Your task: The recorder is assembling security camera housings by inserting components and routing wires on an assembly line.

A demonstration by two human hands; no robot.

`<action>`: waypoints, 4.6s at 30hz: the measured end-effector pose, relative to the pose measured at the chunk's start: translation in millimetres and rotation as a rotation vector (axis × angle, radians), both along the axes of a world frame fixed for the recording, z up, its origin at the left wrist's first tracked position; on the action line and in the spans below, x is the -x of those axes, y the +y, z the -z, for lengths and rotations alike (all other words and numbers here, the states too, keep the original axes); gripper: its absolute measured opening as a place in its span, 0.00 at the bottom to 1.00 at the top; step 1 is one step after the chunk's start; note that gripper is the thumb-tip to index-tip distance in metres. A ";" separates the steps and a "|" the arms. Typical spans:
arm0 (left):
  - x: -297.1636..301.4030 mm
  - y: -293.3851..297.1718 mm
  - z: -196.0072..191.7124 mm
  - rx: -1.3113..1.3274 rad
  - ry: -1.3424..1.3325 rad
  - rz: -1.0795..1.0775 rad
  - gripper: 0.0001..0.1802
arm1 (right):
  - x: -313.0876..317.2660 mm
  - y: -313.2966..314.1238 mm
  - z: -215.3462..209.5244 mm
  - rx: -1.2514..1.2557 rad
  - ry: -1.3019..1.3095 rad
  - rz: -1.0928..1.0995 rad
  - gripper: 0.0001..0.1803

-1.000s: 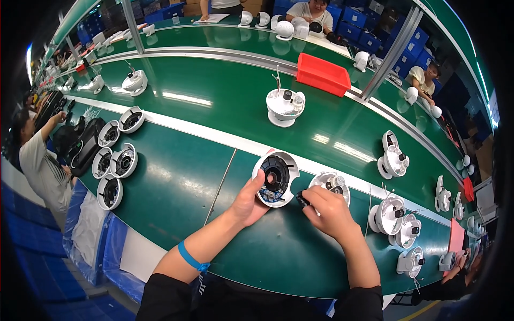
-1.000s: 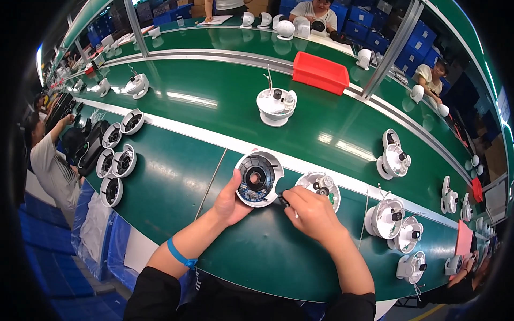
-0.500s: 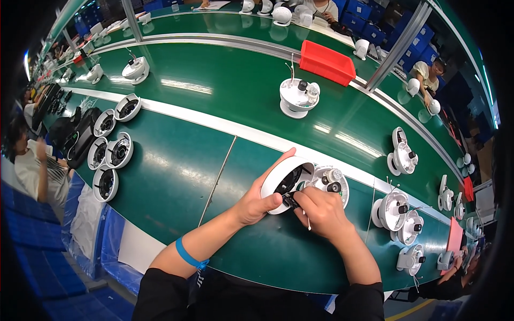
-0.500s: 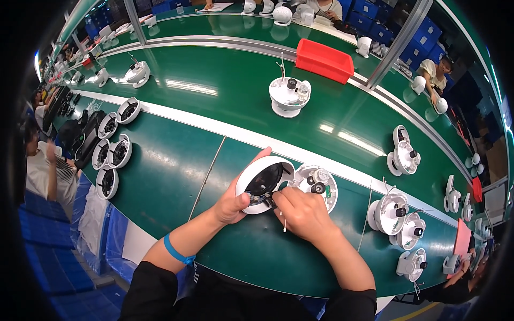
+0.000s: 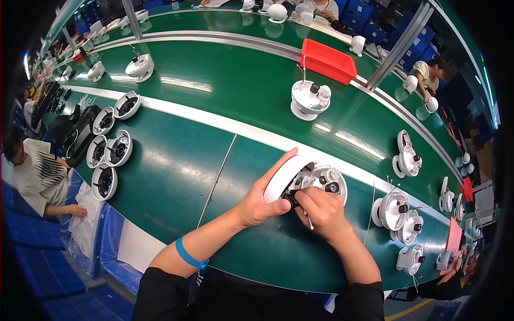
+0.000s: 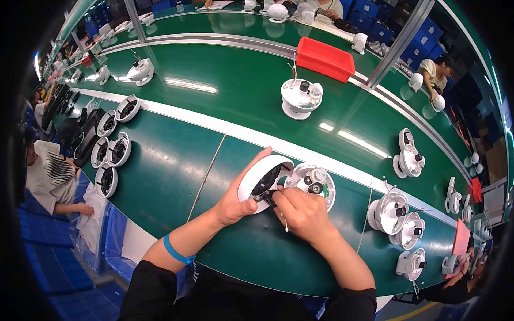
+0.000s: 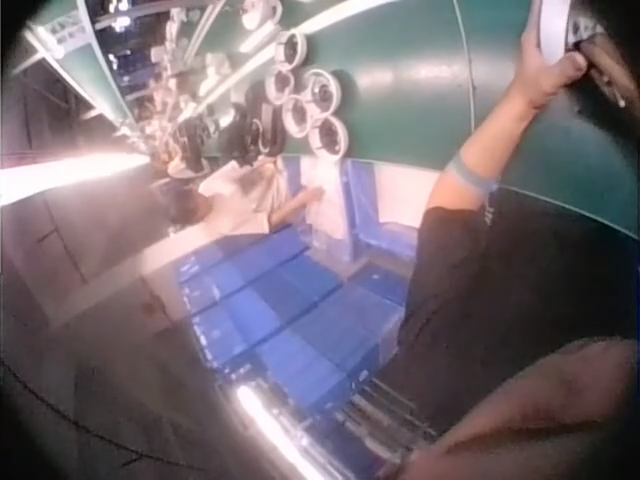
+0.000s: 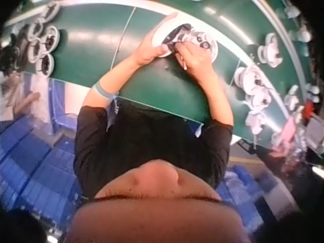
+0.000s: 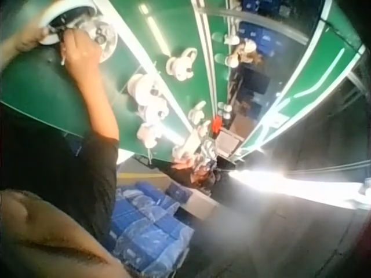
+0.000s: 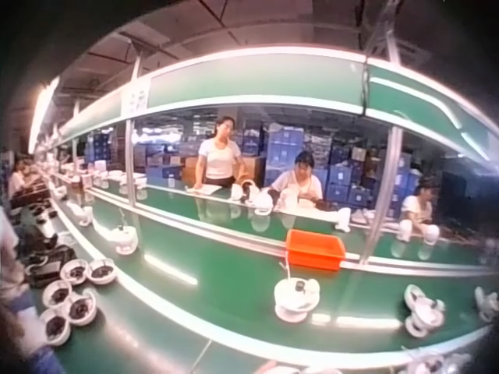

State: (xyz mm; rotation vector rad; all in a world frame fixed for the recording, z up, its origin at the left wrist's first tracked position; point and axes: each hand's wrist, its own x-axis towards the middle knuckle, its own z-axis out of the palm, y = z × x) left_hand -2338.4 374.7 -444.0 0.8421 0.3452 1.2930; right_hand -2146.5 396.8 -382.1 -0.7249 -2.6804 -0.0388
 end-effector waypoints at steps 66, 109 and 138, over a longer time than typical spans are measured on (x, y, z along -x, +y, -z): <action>107.4 -144.2 -181.7 0.346 -0.264 0.061 0.50 | 112.7 -185.9 -231.8 0.400 0.297 0.054 0.17; 228.6 -132.8 -156.3 0.008 -0.166 0.016 0.52 | 253.5 -158.1 -174.6 -0.102 -0.039 0.029 0.20; 262.4 -122.9 -157.8 0.317 -0.473 0.061 0.36 | 260.7 -150.5 -171.1 0.775 0.491 0.396 0.16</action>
